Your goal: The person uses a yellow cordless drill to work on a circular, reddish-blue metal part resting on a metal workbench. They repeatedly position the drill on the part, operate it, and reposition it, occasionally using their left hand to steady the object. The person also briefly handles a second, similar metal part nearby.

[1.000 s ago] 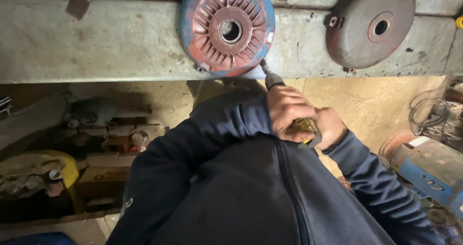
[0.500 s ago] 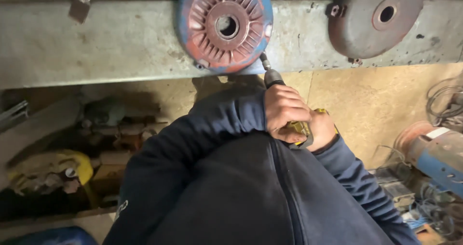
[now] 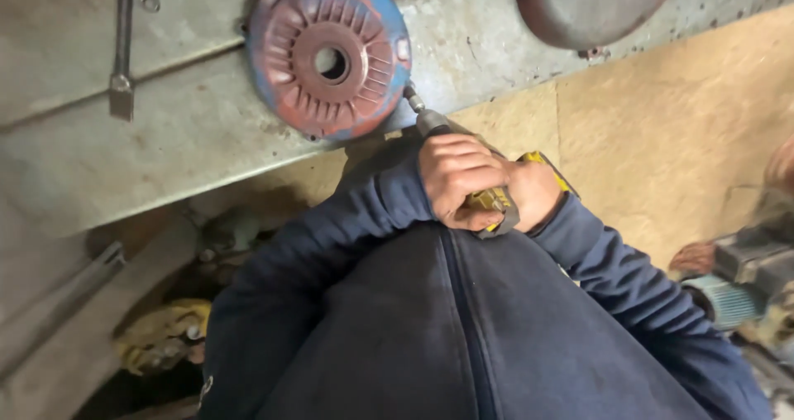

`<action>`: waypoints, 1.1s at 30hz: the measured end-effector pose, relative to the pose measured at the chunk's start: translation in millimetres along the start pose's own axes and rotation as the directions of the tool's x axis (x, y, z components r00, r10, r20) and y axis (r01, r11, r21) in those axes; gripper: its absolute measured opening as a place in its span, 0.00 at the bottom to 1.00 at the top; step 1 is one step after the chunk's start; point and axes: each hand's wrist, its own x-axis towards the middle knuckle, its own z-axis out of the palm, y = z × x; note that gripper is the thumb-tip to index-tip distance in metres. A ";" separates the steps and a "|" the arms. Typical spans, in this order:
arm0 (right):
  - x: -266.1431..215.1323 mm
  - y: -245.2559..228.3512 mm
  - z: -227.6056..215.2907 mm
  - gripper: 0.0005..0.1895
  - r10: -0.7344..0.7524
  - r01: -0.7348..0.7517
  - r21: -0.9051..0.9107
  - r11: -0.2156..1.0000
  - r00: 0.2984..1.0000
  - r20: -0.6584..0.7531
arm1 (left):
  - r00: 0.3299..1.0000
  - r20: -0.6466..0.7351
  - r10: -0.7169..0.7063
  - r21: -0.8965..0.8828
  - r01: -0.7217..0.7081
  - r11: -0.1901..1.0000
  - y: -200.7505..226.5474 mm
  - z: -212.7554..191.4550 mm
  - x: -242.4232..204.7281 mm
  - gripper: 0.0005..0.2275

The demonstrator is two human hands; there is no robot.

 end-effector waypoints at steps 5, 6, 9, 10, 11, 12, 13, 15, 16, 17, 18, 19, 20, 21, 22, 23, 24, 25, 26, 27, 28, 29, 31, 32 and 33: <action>-6.5 12.0 7.4 0.21 -0.006 0.007 -0.061 0.998 1.000 0.008 | 0.998 0.066 -0.010 0.053 0.007 0.999 4.2 -2.9 6.9 0.21; -8.2 13.4 8.2 0.20 -0.021 0.020 -0.059 0.998 1.000 -0.010 | 0.997 0.079 -0.005 0.057 0.001 0.998 4.5 -2.8 8.5 0.21; -9.8 12.8 7.9 0.20 -0.010 0.009 -0.041 0.999 1.000 -0.023 | 0.995 0.104 0.003 0.058 -0.009 0.998 5.3 -2.7 10.6 0.21; -8.8 12.6 5.9 0.20 0.010 -0.010 -0.035 0.999 1.000 -0.011 | 0.994 0.105 0.009 0.059 -0.016 0.998 4.8 -2.9 11.8 0.22; -8.3 11.9 5.9 0.20 0.010 -0.011 -0.031 0.999 1.000 -0.016 | 0.994 0.111 0.009 0.059 -0.016 0.998 5.9 -2.9 12.9 0.22; -7.9 10.9 5.6 0.19 -0.026 0.024 -0.045 0.999 0.999 -0.037 | 0.994 0.106 0.005 0.066 -0.012 0.998 7.4 -2.8 13.8 0.22; -7.4 9.8 5.6 0.18 -0.063 0.059 -0.061 0.996 0.996 -0.057 | 0.995 0.102 0.001 0.074 -0.008 0.997 8.9 -2.9 14.3 0.22; -7.1 15.1 5.7 0.19 -0.054 0.052 -0.047 0.998 0.997 -0.046 | 0.994 0.105 -0.006 0.077 -0.002 0.997 6.9 -2.8 15.4 0.22; -6.7 17.2 6.2 0.20 -0.047 0.046 -0.034 0.998 0.998 -0.035 | 0.994 0.107 -0.011 0.083 0.002 0.997 6.6 -3.5 15.5 0.22; -7.4 15.7 7.4 0.20 -0.048 0.047 -0.031 0.998 0.998 -0.036 | 0.994 0.109 -0.013 0.084 0.004 0.996 6.4 -3.7 14.7 0.22; -5.9 15.5 7.4 0.20 -0.009 0.008 -0.022 1.000 0.999 -0.036 | 0.993 0.117 -0.015 0.087 0.005 0.996 4.4 -4.7 15.3 0.22; -4.2 15.3 7.5 0.20 0.030 -0.031 -0.012 0.999 0.999 -0.035 | 0.992 0.125 -0.017 0.089 0.006 0.996 2.3 -6.0 15.8 0.21; -3.8 16.0 6.6 0.20 0.029 -0.030 -0.010 1.000 0.999 -0.034 | 0.992 0.124 -0.019 0.090 0.008 0.996 2.1 -4.9 14.3 0.21; -3.3 16.7 5.6 0.21 0.010 -0.010 0.011 1.000 0.999 -0.032 | 0.992 0.123 -0.029 0.089 0.018 0.996 1.9 -3.8 12.7 0.22; -1.0 18.2 3.8 0.23 -0.012 0.013 0.029 0.999 0.999 -0.034 | 0.992 0.122 -0.034 0.091 0.023 0.996 0.1 -3.9 12.5 0.22; -0.9 20.9 6.0 0.23 -0.015 0.016 0.028 0.999 0.999 -0.037 | 0.992 0.123 -0.032 0.094 0.020 0.995 -0.2 -5.0 13.6 0.22; -1.8 23.1 8.6 0.22 0.013 -0.013 -0.007 1.000 1.000 -0.014 | 0.992 0.121 -0.034 0.100 0.022 0.995 0.8 -5.5 13.7 0.22; -2.6 25.4 11.4 0.21 0.042 -0.042 -0.042 0.998 0.999 0.007 | 0.992 0.119 -0.036 0.106 0.023 0.994 1.6 -6.0 13.7 0.21; -1.7 20.0 8.0 0.21 0.041 -0.040 -0.044 0.998 0.999 0.007 | 0.992 0.118 -0.034 0.107 0.022 0.994 3.2 -6.0 13.9 0.21; -0.8 14.9 4.7 0.22 0.044 -0.044 -0.038 0.998 0.999 -0.010 | 0.993 0.117 -0.025 0.107 0.012 0.994 4.6 -5.8 14.2 0.21; -0.3 9.8 1.5 0.23 0.049 -0.050 -0.031 0.998 0.998 -0.028 | 0.993 0.119 -0.015 0.105 0.003 0.994 5.9 -5.5 14.7 0.21; 1.3 8.9 -1.5 0.23 0.050 -0.050 -0.032 0.998 0.998 -0.029 | 0.993 0.119 -0.013 0.105 0.001 0.994 7.2 -6.1 16.7 0.21; 0.9 4.9 -5.4 0.22 -0.050 0.051 0.014 0.999 0.997 -0.052 | 0.994 0.108 0.005 0.122 -0.019 0.992 12.8 -6.0 18.2 0.22; -0.3 8.1 -3.1 0.22 -0.051 0.052 0.013 0.999 0.997 -0.051 | 0.994 0.107 0.005 0.123 -0.019 0.992 12.4 -6.7 20.2 0.22; -1.4 10.7 -0.8 0.21 -0.001 0.000 -0.008 1.000 1.000 -0.019 | 0.994 0.106 0.008 0.129 -0.022 0.991 12.4 -7.8 22.0 0.22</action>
